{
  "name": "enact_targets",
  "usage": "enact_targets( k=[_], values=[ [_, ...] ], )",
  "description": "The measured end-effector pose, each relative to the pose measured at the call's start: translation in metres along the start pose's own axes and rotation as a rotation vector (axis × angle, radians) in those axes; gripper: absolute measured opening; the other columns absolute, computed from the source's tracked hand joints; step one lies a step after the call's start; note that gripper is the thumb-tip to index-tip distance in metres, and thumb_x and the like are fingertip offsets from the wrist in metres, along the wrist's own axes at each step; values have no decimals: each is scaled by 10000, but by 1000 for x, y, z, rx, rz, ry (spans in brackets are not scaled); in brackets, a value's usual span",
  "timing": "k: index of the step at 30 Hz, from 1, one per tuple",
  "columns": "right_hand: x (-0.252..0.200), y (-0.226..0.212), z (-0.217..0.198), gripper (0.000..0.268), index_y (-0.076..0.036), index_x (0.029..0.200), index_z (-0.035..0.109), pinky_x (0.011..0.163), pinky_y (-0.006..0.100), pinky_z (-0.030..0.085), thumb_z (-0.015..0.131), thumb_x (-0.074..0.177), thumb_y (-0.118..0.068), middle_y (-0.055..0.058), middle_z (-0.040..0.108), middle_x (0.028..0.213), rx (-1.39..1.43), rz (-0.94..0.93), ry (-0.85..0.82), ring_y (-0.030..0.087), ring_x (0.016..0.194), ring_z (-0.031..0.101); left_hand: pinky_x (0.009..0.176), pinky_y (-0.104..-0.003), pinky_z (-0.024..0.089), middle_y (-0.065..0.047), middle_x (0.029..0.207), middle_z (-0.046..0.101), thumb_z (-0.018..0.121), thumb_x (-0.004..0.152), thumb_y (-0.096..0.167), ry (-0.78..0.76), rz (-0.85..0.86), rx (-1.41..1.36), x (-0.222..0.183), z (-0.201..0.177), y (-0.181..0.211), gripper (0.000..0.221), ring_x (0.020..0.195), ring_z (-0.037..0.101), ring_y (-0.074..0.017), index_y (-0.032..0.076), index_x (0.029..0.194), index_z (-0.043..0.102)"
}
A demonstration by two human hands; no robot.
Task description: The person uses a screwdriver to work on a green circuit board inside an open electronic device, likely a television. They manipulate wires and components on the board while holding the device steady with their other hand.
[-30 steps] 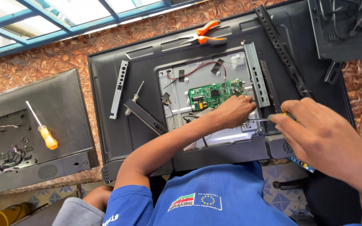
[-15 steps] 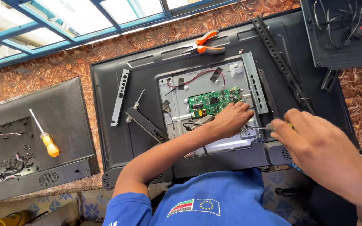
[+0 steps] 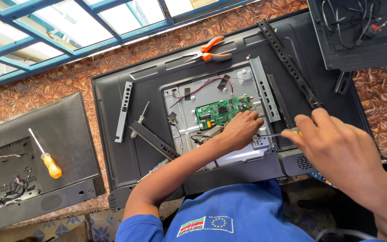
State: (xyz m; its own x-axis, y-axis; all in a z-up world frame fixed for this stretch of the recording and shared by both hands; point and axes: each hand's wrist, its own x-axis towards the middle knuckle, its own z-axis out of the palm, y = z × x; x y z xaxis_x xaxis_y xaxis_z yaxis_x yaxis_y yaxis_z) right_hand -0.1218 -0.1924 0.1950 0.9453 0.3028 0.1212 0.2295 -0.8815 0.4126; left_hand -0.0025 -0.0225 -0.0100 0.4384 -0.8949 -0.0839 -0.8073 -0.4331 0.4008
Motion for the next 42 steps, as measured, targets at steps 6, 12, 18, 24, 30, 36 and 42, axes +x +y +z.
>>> enact_targets(
  k=[6,12,18,24,30,36,42],
  values=[
    [7,9,-6,400,-121,1242,545,879,404,546,687,917,-308,124,553,1210,519,-178,98,283,958,626,719,-411,433,-82,931,566,607,923,-21,26,-16,-16,-1,-1,1,153,810,519,-271,91,1020,647],
    [1,-7,-3,194,-165,1116,618,591,338,509,621,1036,-342,19,527,907,304,-8,41,200,657,634,718,-416,437,-80,916,560,589,966,10,29,-23,-28,0,1,0,110,799,512,-273,84,1013,656],
    [12,2,-12,390,-104,1250,578,833,394,554,696,923,-280,124,578,1177,460,-154,127,273,910,646,727,-413,443,-94,923,579,579,990,45,49,-39,-51,-1,-1,1,114,797,529,-274,74,1049,672],
    [10,-2,-12,392,-139,1275,572,591,424,544,680,910,-233,15,603,1101,658,-148,-91,282,763,686,743,-424,449,-104,942,600,576,921,-40,59,-59,-86,0,7,-3,166,850,562,-308,79,1004,658],
    [1,-26,-3,378,-260,1268,643,558,380,572,655,999,-525,-85,670,1090,246,116,12,199,771,729,703,-480,450,-121,891,580,584,808,-71,195,-9,-75,-3,27,-10,184,852,582,-358,80,898,639],
    [0,-31,11,421,-104,1221,725,843,280,576,792,984,-446,45,746,1126,295,111,65,178,962,737,688,-445,453,-130,920,594,564,917,-57,250,-44,-43,-15,25,2,167,792,575,-314,72,975,653],
    [-8,-29,32,402,-3,1205,711,912,346,571,837,985,-316,139,713,1104,431,113,96,265,1017,701,745,-414,455,-113,939,584,517,930,-73,272,-79,-76,-32,24,0,181,803,562,-275,75,936,621]
  ],
)
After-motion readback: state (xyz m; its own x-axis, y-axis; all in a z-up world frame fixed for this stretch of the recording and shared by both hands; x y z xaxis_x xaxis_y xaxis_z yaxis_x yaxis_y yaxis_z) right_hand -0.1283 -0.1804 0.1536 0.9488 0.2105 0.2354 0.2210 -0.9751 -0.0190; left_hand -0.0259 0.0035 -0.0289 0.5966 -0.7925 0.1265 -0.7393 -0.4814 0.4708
